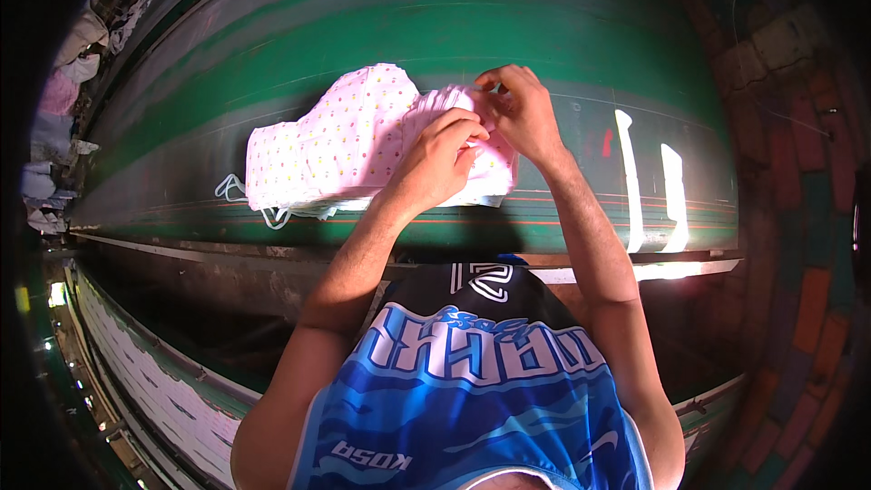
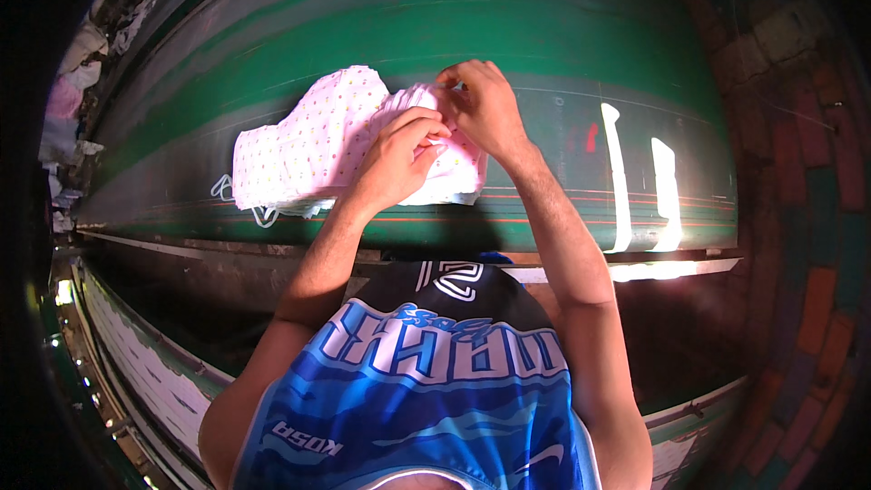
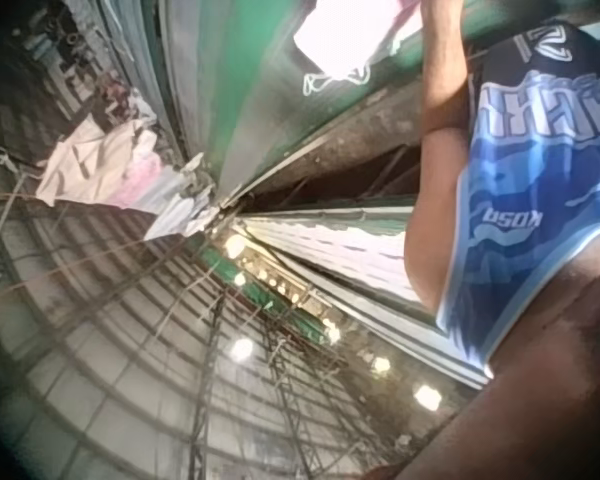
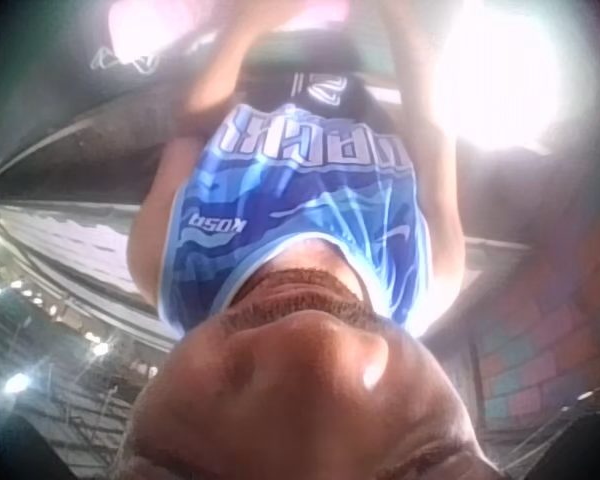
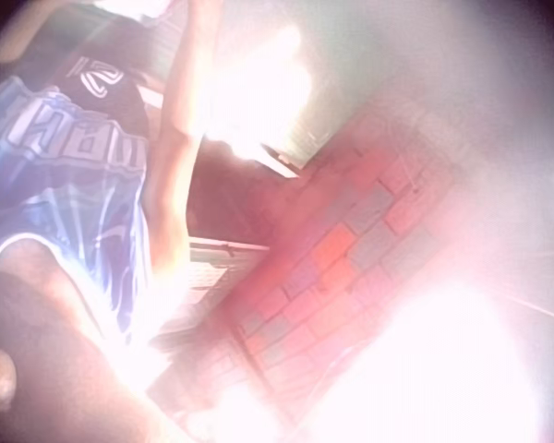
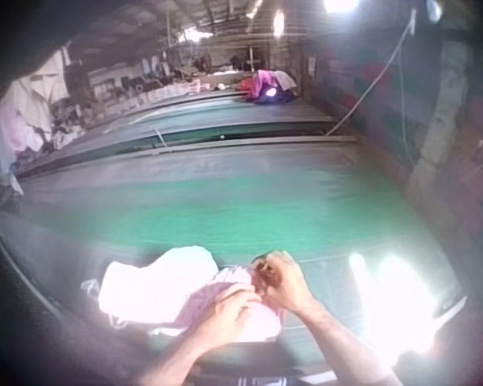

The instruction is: The person hand-sews pink patterned fabric face masks on a green work surface. They repeatedly insert a needle and thread through the mask edges, pull the thread, and adjust the fabric. The person handles multiple masks, stacking some and moving others aside during the process.

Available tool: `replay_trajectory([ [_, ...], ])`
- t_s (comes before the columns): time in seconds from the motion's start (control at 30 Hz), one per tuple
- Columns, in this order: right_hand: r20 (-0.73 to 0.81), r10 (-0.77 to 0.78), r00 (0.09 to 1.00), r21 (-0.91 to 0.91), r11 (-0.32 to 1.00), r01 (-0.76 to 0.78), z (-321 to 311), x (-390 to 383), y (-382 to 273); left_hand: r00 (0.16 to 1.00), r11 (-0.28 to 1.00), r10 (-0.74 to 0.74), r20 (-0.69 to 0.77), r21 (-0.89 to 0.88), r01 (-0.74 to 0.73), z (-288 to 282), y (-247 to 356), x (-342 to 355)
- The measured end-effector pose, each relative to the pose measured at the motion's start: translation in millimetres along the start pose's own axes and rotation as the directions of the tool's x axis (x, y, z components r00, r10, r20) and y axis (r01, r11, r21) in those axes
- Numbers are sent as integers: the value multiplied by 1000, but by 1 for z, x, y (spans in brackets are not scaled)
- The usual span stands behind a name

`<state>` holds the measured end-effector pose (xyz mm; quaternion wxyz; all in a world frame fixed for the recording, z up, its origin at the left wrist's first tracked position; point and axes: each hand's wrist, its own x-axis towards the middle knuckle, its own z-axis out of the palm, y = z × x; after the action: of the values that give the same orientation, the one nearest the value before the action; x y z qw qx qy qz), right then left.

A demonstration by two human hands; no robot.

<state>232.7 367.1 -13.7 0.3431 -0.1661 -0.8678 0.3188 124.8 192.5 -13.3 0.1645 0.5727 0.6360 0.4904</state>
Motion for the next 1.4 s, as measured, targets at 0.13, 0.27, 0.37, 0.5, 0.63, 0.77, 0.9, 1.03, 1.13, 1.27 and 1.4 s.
replay_trajectory([
  [0.13,-135,83,987,-5,996,-84,-17,-25,-5,988,986,-151,31,-70,153,0,-4,5],
  [0.27,159,-99,982,123,989,80,-44,-63,-1,986,999,-52,160,25,48,-6,-5,-1],
  [0.37,302,-80,950,103,993,51,-52,-76,-16,981,994,-9,195,108,-12,-5,0,-8],
  [0.5,321,-83,943,35,996,76,-51,-80,-9,969,985,-53,242,175,10,-1,11,-9],
  [0.63,381,-79,921,14,997,80,-52,-70,-6,969,977,-16,247,208,-37,2,0,-9],
  [0.77,463,-54,884,-34,996,79,-54,-59,-7,971,977,17,239,204,-68,2,0,-10],
  [0.9,470,-33,882,11,999,31,-52,-47,-7,979,983,46,199,167,-81,3,-3,-11],
  [1.03,438,27,898,41,998,-50,-44,-38,-9,991,986,89,104,135,-103,8,-14,-4],
  [1.13,419,-2,908,44,999,-18,-41,-33,-12,987,997,1,160,71,-12,2,-16,6],
  [1.27,379,-41,924,8,999,41,-39,-25,-15,986,992,-1,167,124,-20,-5,-7,10],
  [1.4,346,-45,937,16,999,42,-39,-13,-13,997,998,-59,41,17,58,2,-16,12],
])
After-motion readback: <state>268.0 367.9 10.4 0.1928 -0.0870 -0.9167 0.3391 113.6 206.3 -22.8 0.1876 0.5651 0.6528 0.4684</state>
